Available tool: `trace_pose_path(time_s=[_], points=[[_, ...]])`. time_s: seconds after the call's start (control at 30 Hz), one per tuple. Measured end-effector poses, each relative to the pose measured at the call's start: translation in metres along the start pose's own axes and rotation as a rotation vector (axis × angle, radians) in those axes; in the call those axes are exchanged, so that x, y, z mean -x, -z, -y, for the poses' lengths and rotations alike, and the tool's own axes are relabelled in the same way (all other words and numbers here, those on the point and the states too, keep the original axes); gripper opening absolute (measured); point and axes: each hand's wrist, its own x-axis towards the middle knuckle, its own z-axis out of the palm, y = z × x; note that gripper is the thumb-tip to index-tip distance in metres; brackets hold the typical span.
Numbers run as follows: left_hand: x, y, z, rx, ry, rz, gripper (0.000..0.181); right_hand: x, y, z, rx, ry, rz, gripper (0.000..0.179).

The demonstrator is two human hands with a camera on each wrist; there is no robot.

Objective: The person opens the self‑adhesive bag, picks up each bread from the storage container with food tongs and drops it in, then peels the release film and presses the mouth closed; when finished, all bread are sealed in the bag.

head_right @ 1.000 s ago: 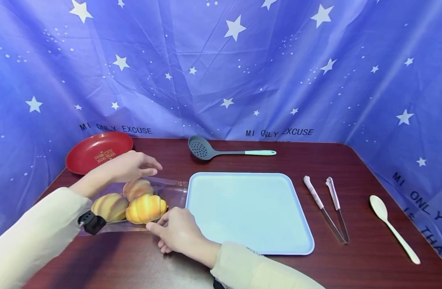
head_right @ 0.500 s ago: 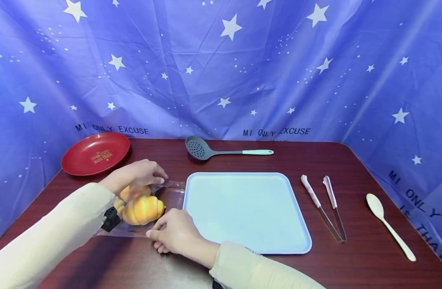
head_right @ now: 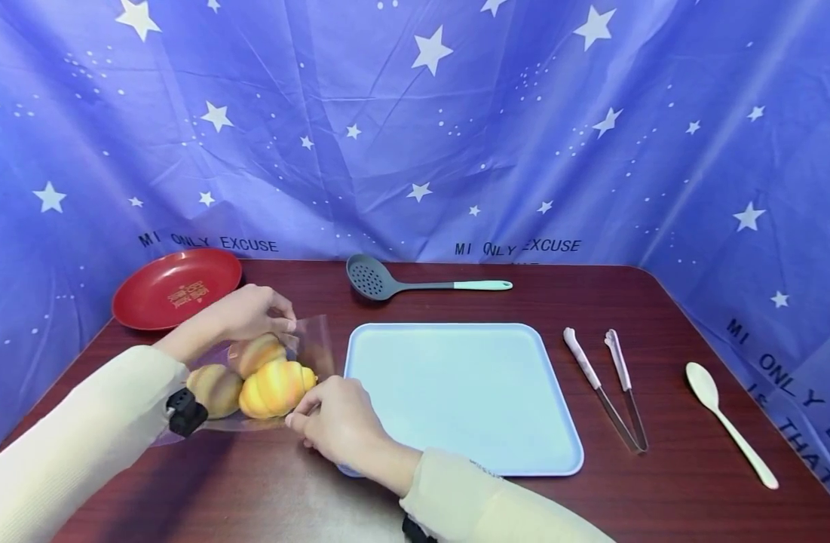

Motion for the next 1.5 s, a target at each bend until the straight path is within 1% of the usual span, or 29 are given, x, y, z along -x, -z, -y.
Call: trace_pose_path(time_s=[0.1, 0.2, 0.3, 0.4, 0.47, 0.6, 0.7, 0.87, 0.97, 1.07, 1.13, 1.23, 1.3, 1.43, 1.47, 1.5], points=[[0.008, 0.008, 0.006, 0.057, -0.020, -0.037, 0.010, -0.002, 0.009, 0.000, 0.076, 0.040, -0.032, 0.013], [0.015, 0.016, 0.011, 0.107, 0.003, -0.057, 0.011, -0.004, 0.017, 0.000, 0.154, 0.070, -0.075, 0.012], [0.020, 0.024, 0.014, 0.145, 0.017, -0.093, 0.011, -0.005, 0.025, 0.000, 0.218, 0.095, -0.130, 0.011], [0.028, 0.033, 0.015, 0.175, 0.026, -0.135, 0.012, -0.006, 0.032, 0.002, 0.230, 0.122, -0.175, 0.009], [0.033, 0.039, 0.015, 0.199, 0.035, -0.161, 0.012, -0.007, 0.037, 0.004, 0.219, 0.141, -0.201, 0.007], [0.044, 0.050, 0.013, 0.253, 0.077, -0.202, 0.017, -0.008, 0.048, 0.010, 0.205, 0.177, -0.261, 0.004], [0.054, 0.057, 0.010, 0.270, 0.127, -0.245, 0.023, -0.009, 0.057, 0.015, 0.200, 0.203, -0.310, 0.004], [0.071, 0.063, 0.007, 0.339, 0.177, -0.332, 0.033, -0.012, 0.072, 0.025, 0.202, 0.272, -0.376, 0.006], [0.082, 0.064, 0.009, 0.388, 0.192, -0.400, 0.036, -0.016, 0.080, 0.032, 0.172, 0.336, -0.392, 0.006], [0.093, 0.060, 0.014, 0.460, 0.195, -0.477, 0.035, -0.020, 0.087, 0.038, 0.150, 0.384, -0.399, 0.004], [0.100, 0.056, 0.018, 0.540, 0.182, -0.520, 0.031, -0.023, 0.091, 0.043, 0.145, 0.403, -0.404, 0.003], [0.110, 0.048, 0.022, 0.667, 0.151, -0.567, 0.022, -0.028, 0.095, 0.049, 0.146, 0.431, -0.410, 0.004], [0.115, 0.042, 0.023, 0.725, 0.130, -0.594, 0.020, -0.031, 0.097, 0.054, 0.144, 0.457, -0.412, 0.004], [0.123, 0.031, 0.025, 0.766, 0.108, -0.664, 0.021, -0.038, 0.097, 0.061, 0.136, 0.507, -0.402, 0.004], [0.125, 0.029, 0.026, 0.764, 0.107, -0.680, 0.021, -0.039, 0.097, 0.063, 0.134, 0.515, -0.398, 0.004], [0.127, 0.027, 0.026, 0.781, 0.098, -0.692, 0.021, -0.040, 0.096, 0.064, 0.134, 0.519, -0.394, 0.004]])
